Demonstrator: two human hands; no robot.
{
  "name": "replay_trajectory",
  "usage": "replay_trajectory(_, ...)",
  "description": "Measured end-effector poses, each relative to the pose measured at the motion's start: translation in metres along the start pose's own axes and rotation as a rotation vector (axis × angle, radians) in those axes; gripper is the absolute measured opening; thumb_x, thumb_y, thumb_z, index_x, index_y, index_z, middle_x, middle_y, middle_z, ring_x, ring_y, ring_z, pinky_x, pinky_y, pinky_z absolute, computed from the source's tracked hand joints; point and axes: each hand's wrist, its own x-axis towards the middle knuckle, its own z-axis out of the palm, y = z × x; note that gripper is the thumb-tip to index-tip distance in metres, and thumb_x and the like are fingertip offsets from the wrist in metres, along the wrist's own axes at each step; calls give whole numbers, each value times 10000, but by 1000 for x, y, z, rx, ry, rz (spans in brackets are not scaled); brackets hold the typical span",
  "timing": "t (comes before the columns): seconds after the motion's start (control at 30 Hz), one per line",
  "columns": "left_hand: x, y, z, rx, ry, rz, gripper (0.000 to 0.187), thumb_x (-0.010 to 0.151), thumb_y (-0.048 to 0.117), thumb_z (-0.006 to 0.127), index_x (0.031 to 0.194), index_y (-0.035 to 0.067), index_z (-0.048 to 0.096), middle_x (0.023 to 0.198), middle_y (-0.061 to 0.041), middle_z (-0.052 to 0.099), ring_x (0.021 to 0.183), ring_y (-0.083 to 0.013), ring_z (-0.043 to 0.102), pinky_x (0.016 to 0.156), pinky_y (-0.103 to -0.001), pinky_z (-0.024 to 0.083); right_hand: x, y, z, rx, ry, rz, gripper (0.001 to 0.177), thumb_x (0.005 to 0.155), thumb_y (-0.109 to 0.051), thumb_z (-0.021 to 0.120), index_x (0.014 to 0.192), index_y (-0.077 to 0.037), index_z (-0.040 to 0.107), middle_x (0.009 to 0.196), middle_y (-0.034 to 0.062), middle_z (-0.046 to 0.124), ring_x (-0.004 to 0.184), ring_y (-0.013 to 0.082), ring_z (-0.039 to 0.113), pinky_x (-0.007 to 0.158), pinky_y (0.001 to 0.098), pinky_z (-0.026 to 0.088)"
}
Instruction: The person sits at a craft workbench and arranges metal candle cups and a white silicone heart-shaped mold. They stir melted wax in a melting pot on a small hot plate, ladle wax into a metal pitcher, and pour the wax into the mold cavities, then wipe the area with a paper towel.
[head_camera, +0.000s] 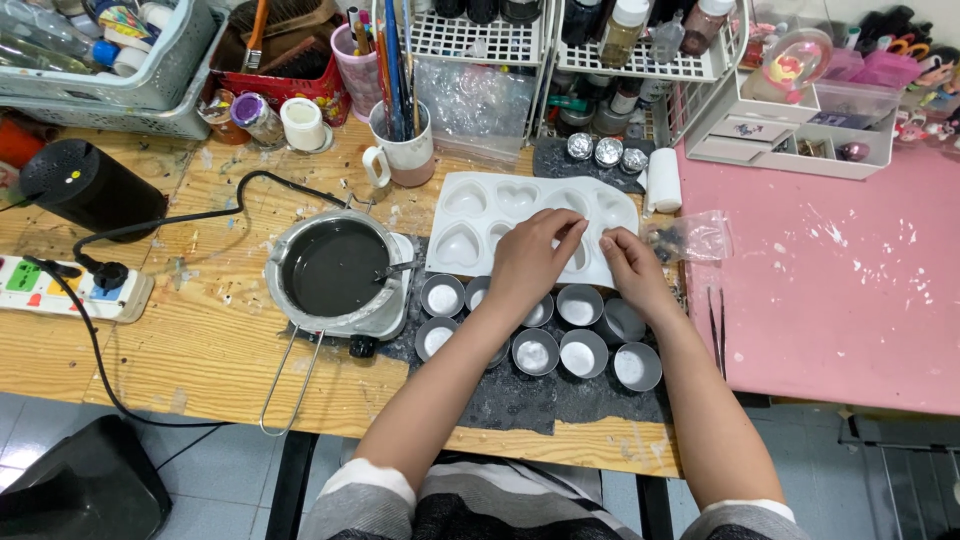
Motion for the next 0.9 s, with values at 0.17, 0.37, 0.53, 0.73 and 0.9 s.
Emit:
replay_trajectory(0.17, -32, 47, -89, 66, 179, 39, 177, 983, 241, 676, 1106, 140, 754, 1056, -30, 763, 893, -213, 759, 752, -302, 586, -1, -7, 0, -64, -3, 13, 199, 1083, -217, 569, 1070, -29, 633, 765, -34, 504, 707, 57, 432, 611, 244, 376)
replay_trajectory(0.37, -70, 57, -185, 470, 306, -154, 139, 941, 216, 741, 1066, 185, 791, 1020, 4, 768, 912, -211, 738, 736, -348, 559, -3, -9, -1, -90, -1, -8, 201, 1073, -213, 574, 1084, -25, 644, 760, -29, 529, 693, 57, 450, 600, 247, 380)
replay_trajectory(0.53, -89, 31, -204, 563, 293, -311, 140, 917, 210, 747, 1039, 165, 799, 1008, -8, 762, 985, -246, 693, 787, -389, 532, -4, -8, -1, -125, -12, 35, 209, 1073, -217, 577, 1092, -21, 646, 758, -20, 548, 686, 61, 458, 596, 250, 383)
replay_trajectory(0.73, -88, 43, -191, 623, 277, -244, 209, 859, 219, 782, 1052, 139, 788, 1070, -34, 754, 1051, -279, 656, 828, -412, 526, -7, -11, -2, -145, 13, -8, 220, 1054, -221, 591, 1111, -15, 644, 790, 10, 578, 710, 84, 486, 623, 264, 412)
replay_trajectory(0.9, -83, 58, -140, 330, 130, 31, 158, 936, 202, 735, 1068, 121, 764, 1046, -67, 743, 1037, -241, 686, 843, -373, 555, -8, -38, -2, -419, 27, -162, 205, 1052, -195, 606, 1099, -3, 662, 954, 131, 652, 883, 271, 599, 765, 378, 469)
